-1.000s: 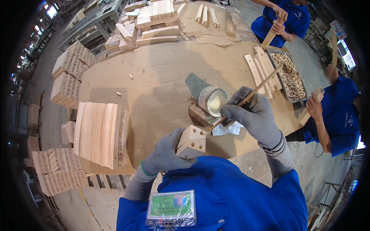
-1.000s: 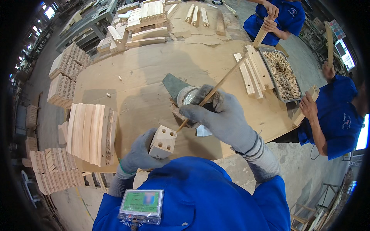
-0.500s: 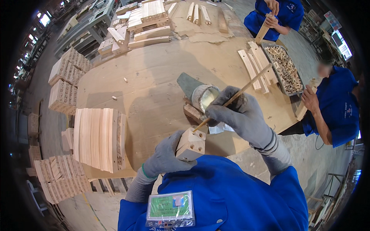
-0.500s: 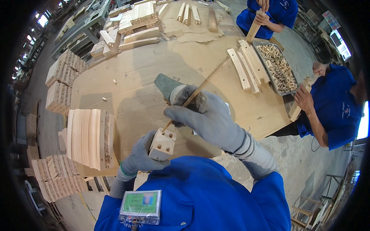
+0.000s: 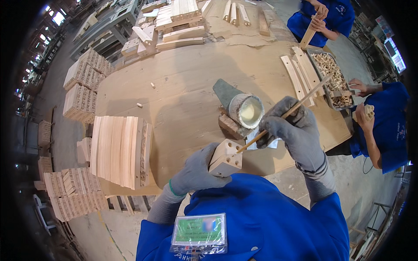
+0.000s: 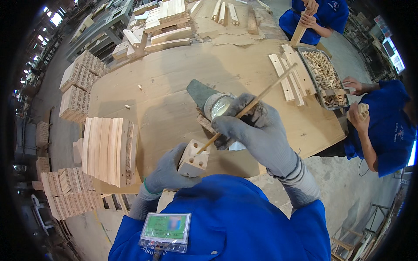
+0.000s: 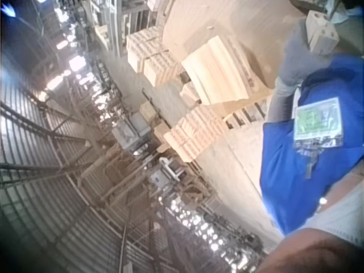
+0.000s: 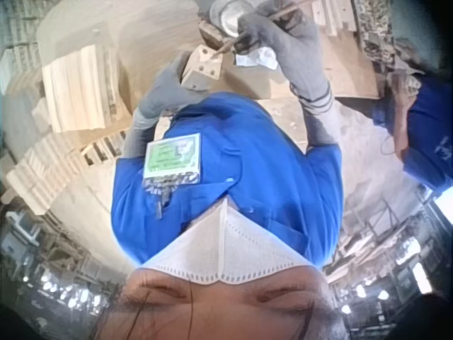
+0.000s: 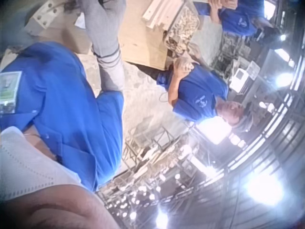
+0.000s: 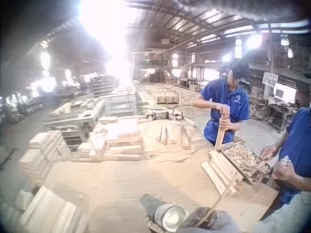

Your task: The person applies glue into pre-drilled holes of small wooden blocks using a thin stick, then places the blocks into a wooden crate. The process is repeated for multiple blocks in a factory setting.

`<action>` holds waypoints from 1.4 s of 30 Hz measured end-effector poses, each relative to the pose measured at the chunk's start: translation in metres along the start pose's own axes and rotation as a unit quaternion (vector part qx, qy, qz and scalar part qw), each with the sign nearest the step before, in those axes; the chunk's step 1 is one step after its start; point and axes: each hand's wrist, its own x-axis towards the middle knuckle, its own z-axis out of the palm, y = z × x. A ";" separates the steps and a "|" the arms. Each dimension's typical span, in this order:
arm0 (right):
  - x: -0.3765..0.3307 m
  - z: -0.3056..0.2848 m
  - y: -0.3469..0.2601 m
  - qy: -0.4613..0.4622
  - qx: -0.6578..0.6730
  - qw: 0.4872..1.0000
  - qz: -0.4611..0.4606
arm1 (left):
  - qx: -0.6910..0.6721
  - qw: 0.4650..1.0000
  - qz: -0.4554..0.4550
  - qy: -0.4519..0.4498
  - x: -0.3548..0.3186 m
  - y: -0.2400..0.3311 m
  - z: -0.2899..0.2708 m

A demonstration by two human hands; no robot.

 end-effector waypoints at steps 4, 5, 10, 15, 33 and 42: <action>0.002 -0.001 0.017 -0.042 -0.003 0.999 0.024 | -0.002 1.000 0.018 0.008 0.002 -0.007 0.004; 0.003 0.003 0.018 -0.036 -0.031 0.998 0.043 | -0.005 1.000 0.020 0.009 0.002 -0.008 0.004; -0.001 0.000 0.020 -0.043 -0.090 0.995 0.017 | -0.028 0.999 0.017 0.007 0.005 -0.006 0.005; 0.002 0.004 0.006 -0.054 -0.091 0.994 0.019 | -0.056 0.998 0.015 0.016 0.005 -0.012 0.008; 0.017 -0.065 0.110 0.108 -0.025 0.987 -0.120 | -0.141 0.987 -0.044 0.066 0.006 -0.025 -0.001; 0.001 -0.043 0.129 0.094 -0.284 0.898 -0.323 | -0.105 0.989 -0.061 0.084 0.009 -0.029 -0.002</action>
